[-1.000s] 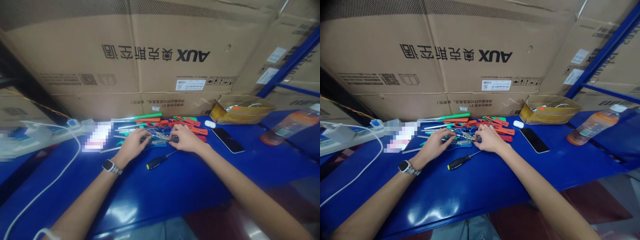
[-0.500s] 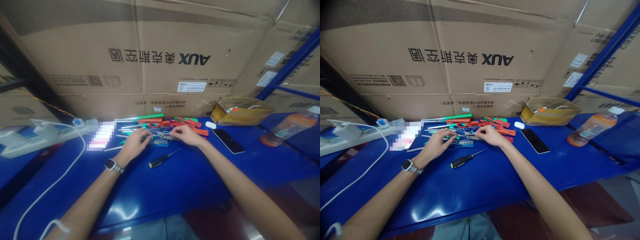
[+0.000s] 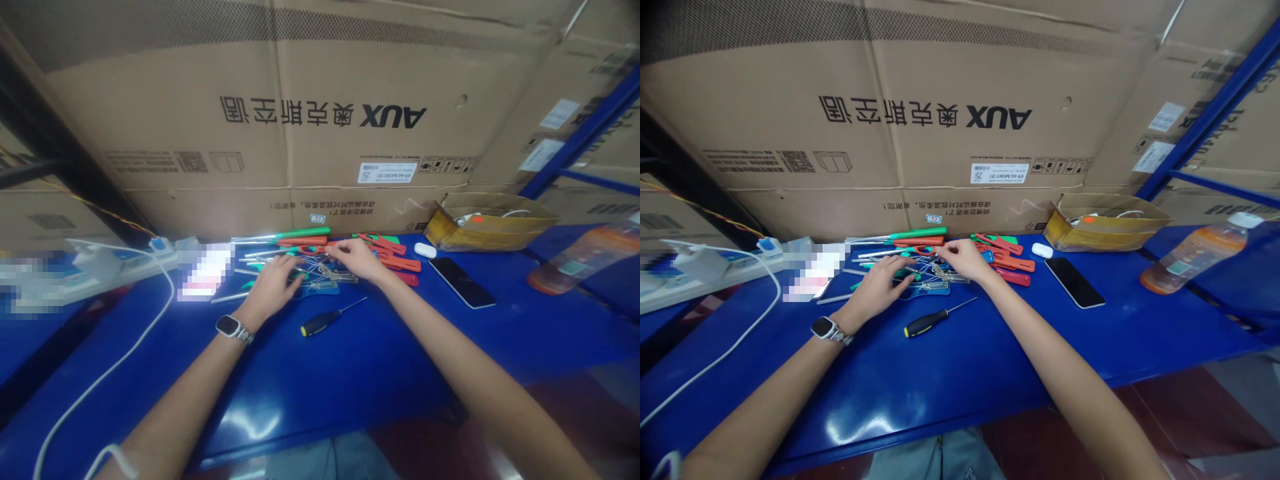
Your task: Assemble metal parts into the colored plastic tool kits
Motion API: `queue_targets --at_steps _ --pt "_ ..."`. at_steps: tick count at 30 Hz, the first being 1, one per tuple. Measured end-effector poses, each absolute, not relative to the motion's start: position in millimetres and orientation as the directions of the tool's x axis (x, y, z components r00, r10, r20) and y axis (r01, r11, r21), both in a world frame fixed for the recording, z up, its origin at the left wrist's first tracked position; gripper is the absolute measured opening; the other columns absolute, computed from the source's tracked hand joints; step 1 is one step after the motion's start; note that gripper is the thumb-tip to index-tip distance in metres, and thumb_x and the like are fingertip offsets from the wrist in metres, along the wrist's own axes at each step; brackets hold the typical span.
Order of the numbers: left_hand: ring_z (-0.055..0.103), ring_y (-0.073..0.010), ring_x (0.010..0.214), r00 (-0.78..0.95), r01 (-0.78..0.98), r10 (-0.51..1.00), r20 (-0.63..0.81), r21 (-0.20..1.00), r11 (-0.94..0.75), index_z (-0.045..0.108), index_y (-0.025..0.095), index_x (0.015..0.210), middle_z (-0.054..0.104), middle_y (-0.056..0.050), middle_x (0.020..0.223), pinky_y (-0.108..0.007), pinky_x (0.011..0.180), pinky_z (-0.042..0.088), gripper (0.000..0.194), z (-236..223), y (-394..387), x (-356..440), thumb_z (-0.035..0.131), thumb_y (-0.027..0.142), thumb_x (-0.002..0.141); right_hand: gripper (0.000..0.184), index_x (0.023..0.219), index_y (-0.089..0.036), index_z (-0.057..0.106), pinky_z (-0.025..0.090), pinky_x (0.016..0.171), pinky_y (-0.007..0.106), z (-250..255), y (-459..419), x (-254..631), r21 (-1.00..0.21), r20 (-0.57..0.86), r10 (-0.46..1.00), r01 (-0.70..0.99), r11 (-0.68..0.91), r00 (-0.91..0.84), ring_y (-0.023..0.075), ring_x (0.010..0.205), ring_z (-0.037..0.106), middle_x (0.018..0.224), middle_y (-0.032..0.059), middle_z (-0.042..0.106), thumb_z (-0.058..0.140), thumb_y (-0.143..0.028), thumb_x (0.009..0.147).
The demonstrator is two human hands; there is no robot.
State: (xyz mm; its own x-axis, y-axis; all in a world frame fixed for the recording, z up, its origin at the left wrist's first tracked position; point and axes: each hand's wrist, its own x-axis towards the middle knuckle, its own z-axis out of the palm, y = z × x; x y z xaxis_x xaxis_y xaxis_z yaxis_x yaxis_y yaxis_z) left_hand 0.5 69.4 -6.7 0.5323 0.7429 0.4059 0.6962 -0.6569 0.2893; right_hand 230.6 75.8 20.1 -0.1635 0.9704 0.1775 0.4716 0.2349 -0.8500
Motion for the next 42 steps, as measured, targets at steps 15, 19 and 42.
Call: queue_targets --at_steps 15,19,42 --pt "0.057 -0.0276 0.100 0.569 0.724 0.760 0.314 0.249 -0.644 0.068 0.022 0.102 0.069 -0.007 0.104 -0.041 0.085 0.042 0.021 -5.7 75.6 -4.5 0.048 0.027 0.095 0.015 0.090 -0.022 0.074 0.038 0.063 0.026 27.3 79.8 218.8 -0.366 0.149 0.927 0.852 0.375 -0.344 0.0169 0.071 0.063 0.075 0.0026 0.071 0.063 -0.032 0.086" --pt "0.057 -0.0281 0.101 0.570 0.737 0.766 0.298 0.226 -0.637 0.068 0.023 0.102 0.068 -0.007 0.105 -0.041 0.084 0.042 0.021 -4.2 73.3 -3.7 0.048 0.026 0.096 0.014 0.085 -0.022 0.075 0.044 0.073 0.031 41.0 89.1 195.1 -0.208 -0.011 0.920 0.900 0.382 -0.393 0.0261 0.089 0.067 0.093 0.0094 0.073 0.070 -0.019 0.073" --pt "0.060 -0.0261 0.096 0.368 0.753 0.825 0.428 0.384 -0.535 0.061 0.019 0.093 0.064 -0.008 0.100 -0.039 0.083 0.047 0.005 -3.4 77.7 7.7 0.058 0.019 0.089 0.017 0.070 -0.013 0.068 0.038 0.047 0.020 57.2 106.2 215.8 -0.892 -0.079 0.952 0.448 0.065 -0.296 0.0096 0.054 0.059 0.065 0.0041 0.068 0.067 -0.025 0.082"
